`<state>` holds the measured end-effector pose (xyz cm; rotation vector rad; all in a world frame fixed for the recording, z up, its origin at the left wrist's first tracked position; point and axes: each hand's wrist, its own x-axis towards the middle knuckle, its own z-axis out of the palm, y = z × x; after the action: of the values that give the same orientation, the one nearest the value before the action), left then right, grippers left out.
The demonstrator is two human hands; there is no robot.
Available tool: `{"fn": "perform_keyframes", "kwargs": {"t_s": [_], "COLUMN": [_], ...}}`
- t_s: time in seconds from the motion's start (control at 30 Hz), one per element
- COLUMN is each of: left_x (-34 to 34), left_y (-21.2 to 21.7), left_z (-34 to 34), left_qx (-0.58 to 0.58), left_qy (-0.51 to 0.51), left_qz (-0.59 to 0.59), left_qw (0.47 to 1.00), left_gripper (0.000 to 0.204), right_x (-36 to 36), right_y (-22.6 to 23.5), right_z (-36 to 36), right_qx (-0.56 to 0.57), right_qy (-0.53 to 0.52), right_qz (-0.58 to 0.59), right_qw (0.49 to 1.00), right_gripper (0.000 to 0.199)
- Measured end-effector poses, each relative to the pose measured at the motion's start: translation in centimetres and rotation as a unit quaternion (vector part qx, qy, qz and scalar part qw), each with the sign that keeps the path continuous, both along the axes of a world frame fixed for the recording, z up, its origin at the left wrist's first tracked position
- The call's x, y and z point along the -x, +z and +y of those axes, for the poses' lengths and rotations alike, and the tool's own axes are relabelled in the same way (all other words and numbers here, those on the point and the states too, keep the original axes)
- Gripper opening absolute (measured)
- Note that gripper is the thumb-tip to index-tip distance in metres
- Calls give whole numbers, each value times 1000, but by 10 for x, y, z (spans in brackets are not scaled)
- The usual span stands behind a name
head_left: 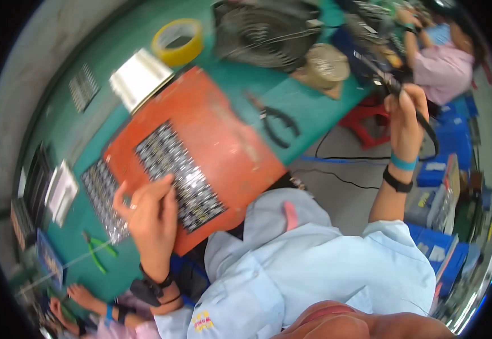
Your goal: Soldering electronic components onto printed circuit boards at an assembly line station.
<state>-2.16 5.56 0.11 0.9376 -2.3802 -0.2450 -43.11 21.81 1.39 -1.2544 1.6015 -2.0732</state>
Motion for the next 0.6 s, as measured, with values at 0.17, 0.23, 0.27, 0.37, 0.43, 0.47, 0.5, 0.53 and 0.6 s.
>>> {"fn": "perform_keyframes", "kwargs": {"t_s": [0.17,0.23,0.27,0.37,0.43,0.47,0.5,0.53,0.6], "left_x": [-7,-4,-4,4,-1,-7,-12,-19,-21], "left_y": [-1,-1,-1,-1,4,6,10,23,38], "left_z": [8,11,12,11,18,30,42,60,79], "left_qx": [27,39,46,76,93,65,37,17,1], "left_qy": [-12,-18,-15,-27,-26,-24,-23,-14,-15], "left_qz": [20,26,25,54,61,66,71,78,73], "left_qw": [999,999,999,995,993,995,996,997,997], "left_gripper": [12,12,12,11,11,11,11,11,12], "right_x": [88,118,130,154,134,98,66,44,7], "right_y": [53,67,67,50,46,55,55,44,11], "right_z": [29,33,28,13,-1,-14,-21,-24,-23], "right_qx": [24,-28,-84,-18,16,45,67,57,-47], "right_qy": [-204,-202,-190,-124,-82,-57,-34,13,86], "right_qz": [8,23,32,-44,-88,-232,-372,-309,-165], "right_qw": [979,979,978,991,993,970,925,949,981], "right_gripper": [15,17,18,22,23,27,30,34,35]}}
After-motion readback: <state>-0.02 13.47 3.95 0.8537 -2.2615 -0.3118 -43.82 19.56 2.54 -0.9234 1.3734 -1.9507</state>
